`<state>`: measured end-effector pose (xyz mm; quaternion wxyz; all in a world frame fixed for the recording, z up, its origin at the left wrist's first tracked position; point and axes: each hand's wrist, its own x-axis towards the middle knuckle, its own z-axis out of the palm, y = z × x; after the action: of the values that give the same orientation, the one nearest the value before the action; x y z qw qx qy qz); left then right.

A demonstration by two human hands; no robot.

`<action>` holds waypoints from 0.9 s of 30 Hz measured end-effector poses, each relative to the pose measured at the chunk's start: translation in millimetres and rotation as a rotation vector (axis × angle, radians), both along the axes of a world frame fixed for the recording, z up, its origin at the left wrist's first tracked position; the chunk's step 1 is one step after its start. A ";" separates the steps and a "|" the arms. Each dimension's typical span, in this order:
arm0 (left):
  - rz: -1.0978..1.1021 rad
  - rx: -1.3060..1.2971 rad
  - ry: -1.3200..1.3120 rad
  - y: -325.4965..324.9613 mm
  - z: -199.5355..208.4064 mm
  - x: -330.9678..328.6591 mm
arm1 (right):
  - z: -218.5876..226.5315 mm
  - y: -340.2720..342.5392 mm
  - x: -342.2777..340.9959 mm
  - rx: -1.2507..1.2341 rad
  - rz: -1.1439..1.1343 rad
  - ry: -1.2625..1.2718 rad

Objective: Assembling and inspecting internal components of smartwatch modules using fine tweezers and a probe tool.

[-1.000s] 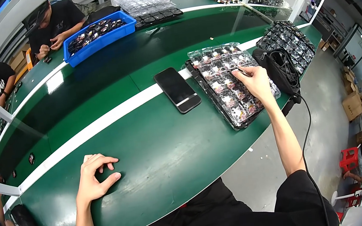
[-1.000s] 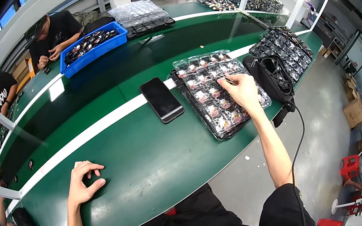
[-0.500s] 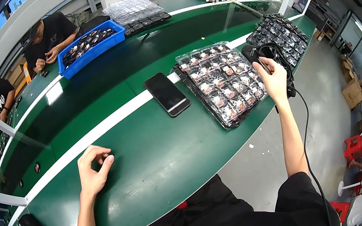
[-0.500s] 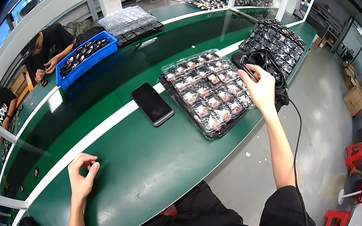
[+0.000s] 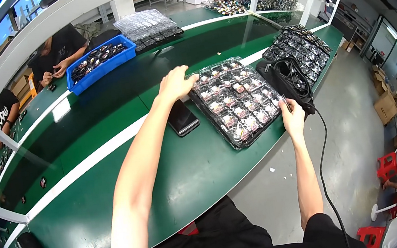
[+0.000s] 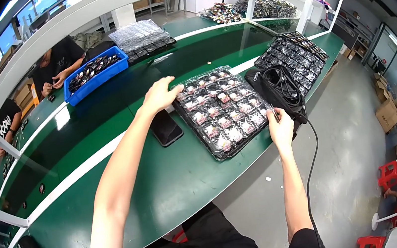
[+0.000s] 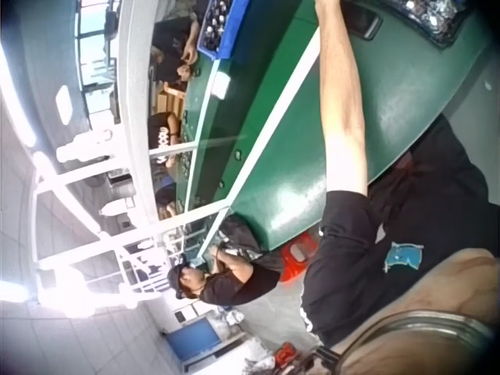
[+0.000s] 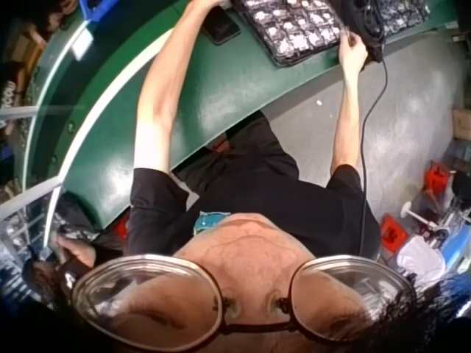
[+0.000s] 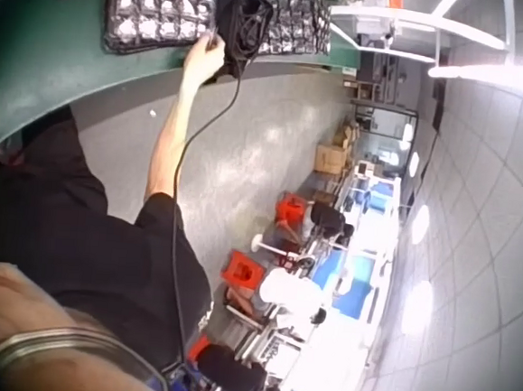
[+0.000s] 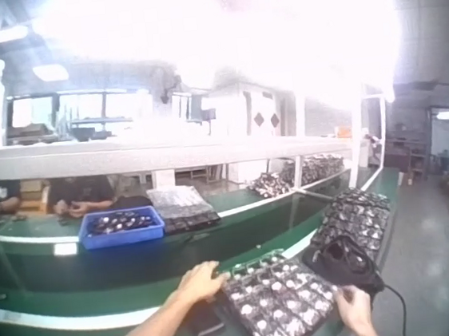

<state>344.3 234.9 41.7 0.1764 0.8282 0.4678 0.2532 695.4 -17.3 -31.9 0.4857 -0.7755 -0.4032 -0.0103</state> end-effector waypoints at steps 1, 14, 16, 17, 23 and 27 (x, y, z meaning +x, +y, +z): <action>-0.020 -0.067 -0.006 -1.0 -5.8 4.4 | 0.2 0.3 1.3 0.008 0.000 -0.004; -0.390 -0.228 0.119 -26.2 20.4 -26.1 | 11.4 1.4 5.2 -0.049 0.019 0.023; -0.386 -0.163 0.148 -25.3 15.3 -25.1 | 14.5 6.6 4.2 -0.057 0.036 0.032; -0.384 -0.164 0.148 -23.0 14.1 -25.1 | 17.4 8.7 5.4 -0.099 0.048 0.042; -0.337 -0.071 0.264 -20.8 13.8 -15.9 | 16.7 6.9 15.2 -0.162 0.070 0.141; -0.344 -0.061 0.175 -17.5 1.3 -9.6 | 13.2 10.8 20.7 -0.120 0.040 0.119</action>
<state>334.6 217.3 43.1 0.2008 0.9091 0.3403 0.1320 716.2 -6.5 -18.7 0.4616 -0.7944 -0.3886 0.0698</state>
